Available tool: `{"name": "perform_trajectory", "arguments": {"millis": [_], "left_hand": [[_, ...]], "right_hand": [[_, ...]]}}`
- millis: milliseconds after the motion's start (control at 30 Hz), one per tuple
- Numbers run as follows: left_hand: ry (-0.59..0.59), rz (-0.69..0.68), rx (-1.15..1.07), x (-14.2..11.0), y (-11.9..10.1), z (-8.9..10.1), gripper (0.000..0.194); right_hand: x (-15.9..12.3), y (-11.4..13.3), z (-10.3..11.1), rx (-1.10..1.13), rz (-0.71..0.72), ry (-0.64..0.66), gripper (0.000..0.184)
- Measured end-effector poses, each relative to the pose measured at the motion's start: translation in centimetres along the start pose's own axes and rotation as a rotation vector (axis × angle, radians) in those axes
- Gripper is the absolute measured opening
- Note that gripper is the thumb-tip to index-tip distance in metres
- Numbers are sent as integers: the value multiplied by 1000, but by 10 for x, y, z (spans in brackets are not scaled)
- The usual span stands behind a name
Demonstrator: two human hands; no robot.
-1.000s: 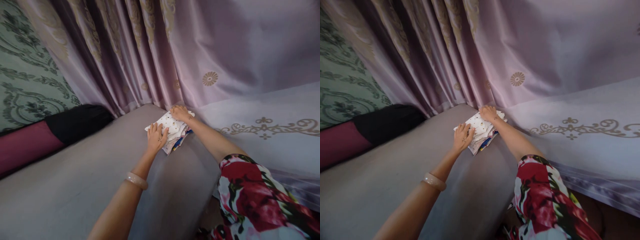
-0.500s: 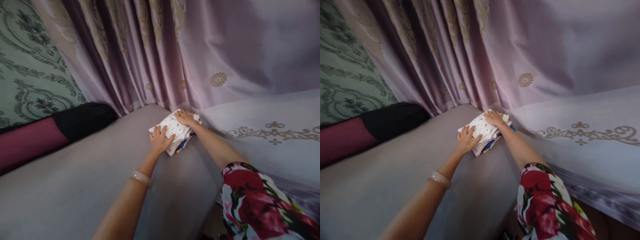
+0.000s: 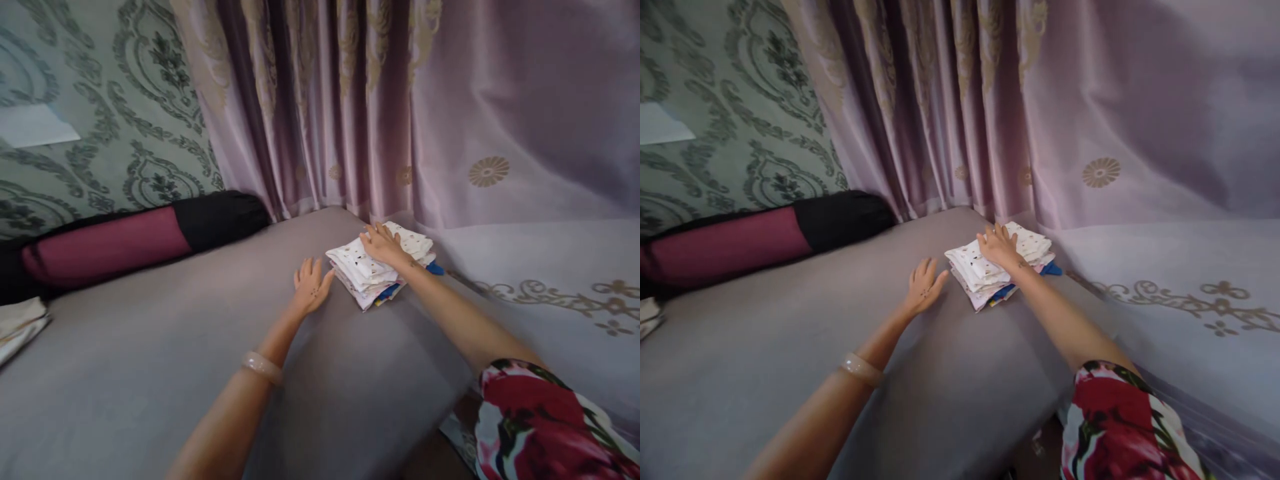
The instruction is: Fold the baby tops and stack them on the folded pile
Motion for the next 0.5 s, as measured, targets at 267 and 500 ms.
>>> {"name": "perform_trajectory", "arguments": {"millis": [267, 500], "left_hand": [[13, 223, 255, -47, 136, 15, 60], [11, 430, 384, -103, 239, 63, 62]], "right_hand": [[-15, 17, -19, -103, 0, -71, 60], [-9, 9, -18, -74, 29, -106, 57]]}}
Point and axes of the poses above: each hand's wrist, its own x-axis towards the middle knuckle, its own z-axis out of the back of the hand, y = z × x, the point moved 10 cm from there along x, towards the middle knuckle, and after that the axes turned 8 degrees about x, right-handed, at the moved point
